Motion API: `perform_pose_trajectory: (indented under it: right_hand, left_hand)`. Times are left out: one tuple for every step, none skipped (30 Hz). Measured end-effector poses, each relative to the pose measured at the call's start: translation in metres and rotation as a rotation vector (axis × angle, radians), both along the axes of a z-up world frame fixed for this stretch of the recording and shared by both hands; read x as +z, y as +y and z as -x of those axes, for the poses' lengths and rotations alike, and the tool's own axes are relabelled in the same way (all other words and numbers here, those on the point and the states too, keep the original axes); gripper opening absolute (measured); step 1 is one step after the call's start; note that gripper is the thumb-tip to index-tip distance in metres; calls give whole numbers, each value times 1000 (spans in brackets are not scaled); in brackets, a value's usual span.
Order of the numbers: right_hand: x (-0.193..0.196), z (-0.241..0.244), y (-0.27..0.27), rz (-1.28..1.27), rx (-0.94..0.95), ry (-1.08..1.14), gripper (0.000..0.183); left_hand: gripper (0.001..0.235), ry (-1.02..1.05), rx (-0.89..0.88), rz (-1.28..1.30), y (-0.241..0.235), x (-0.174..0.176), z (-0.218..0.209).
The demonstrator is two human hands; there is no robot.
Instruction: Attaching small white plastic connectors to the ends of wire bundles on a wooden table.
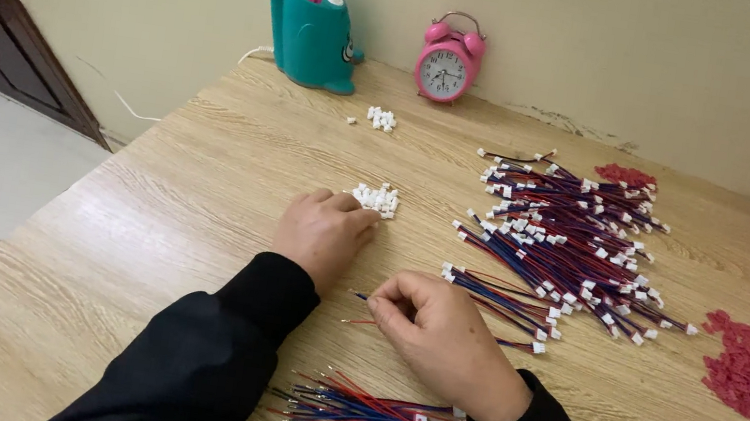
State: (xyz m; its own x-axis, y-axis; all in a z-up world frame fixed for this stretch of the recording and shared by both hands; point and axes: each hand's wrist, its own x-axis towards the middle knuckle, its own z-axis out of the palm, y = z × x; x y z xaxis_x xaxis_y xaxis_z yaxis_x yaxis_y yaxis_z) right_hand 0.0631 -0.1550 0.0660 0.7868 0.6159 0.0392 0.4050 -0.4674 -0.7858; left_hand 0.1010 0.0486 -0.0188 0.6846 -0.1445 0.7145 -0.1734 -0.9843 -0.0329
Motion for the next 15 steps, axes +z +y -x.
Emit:
perform_pose_trajectory:
  right_hand:
    - [-1, -2, 0, 1, -3, -1, 15]
    - [-2, -2, -1, 14, 1, -20, 15]
    - [-3, -2, 0, 26, 6, -39, 15]
    - [-4, -2, -1, 26, 6, -37, 15]
    - [-6, -2, -1, 21, 9, -36, 15]
    - [-7, -3, 0, 15, 13, -38, 15]
    - [-5, -2, 0, 14, 16, -40, 15]
    - [-4, -1, 0, 8, 14, -43, 15]
    - [-2, 0, 0, 2, 12, -47, 15]
    - [-1, 0, 0, 2, 14, -50, 15]
    - [-1, -1, 0, 12, 7, -42, 16]
    - [-1, 0, -1, 24, 0, -30, 16]
    - [2, 1, -1, 25, 1, -30, 16]
    - [5, 2, -2, 22, -19, 8, 16]
    - [9, 3, -2, 20, -40, 45, 16]
  left_hand:
    - [10, -1, -3, 1, 1, -1, -4]
    - [10, 27, -28, 33, 2, -2, -6]
    - [10, 55, -52, 65, 3, -4, -8]
    - [10, 56, -52, 65, 3, -6, -9]
    - [10, 96, -30, 64, 4, -8, -10]
    - [10, 132, -7, 61, 5, -9, -11]
    - [10, 130, -4, 60, 4, -10, -11]
    - [9, 95, -23, 67, 3, -10, -11]
    - [9, 59, -42, 73, 2, -11, -10]
    - [9, 56, -41, 73, 2, -12, -12]
    - [11, 67, -64, 79, 3, -14, -13]
    - [16, 81, -88, 86, 2, -18, -14]
    - [16, 82, -87, 87, 2, -17, -12]
    - [11, 150, -65, 143, 3, -16, -11]
    - [7, 218, -44, 199, 4, -15, -9]
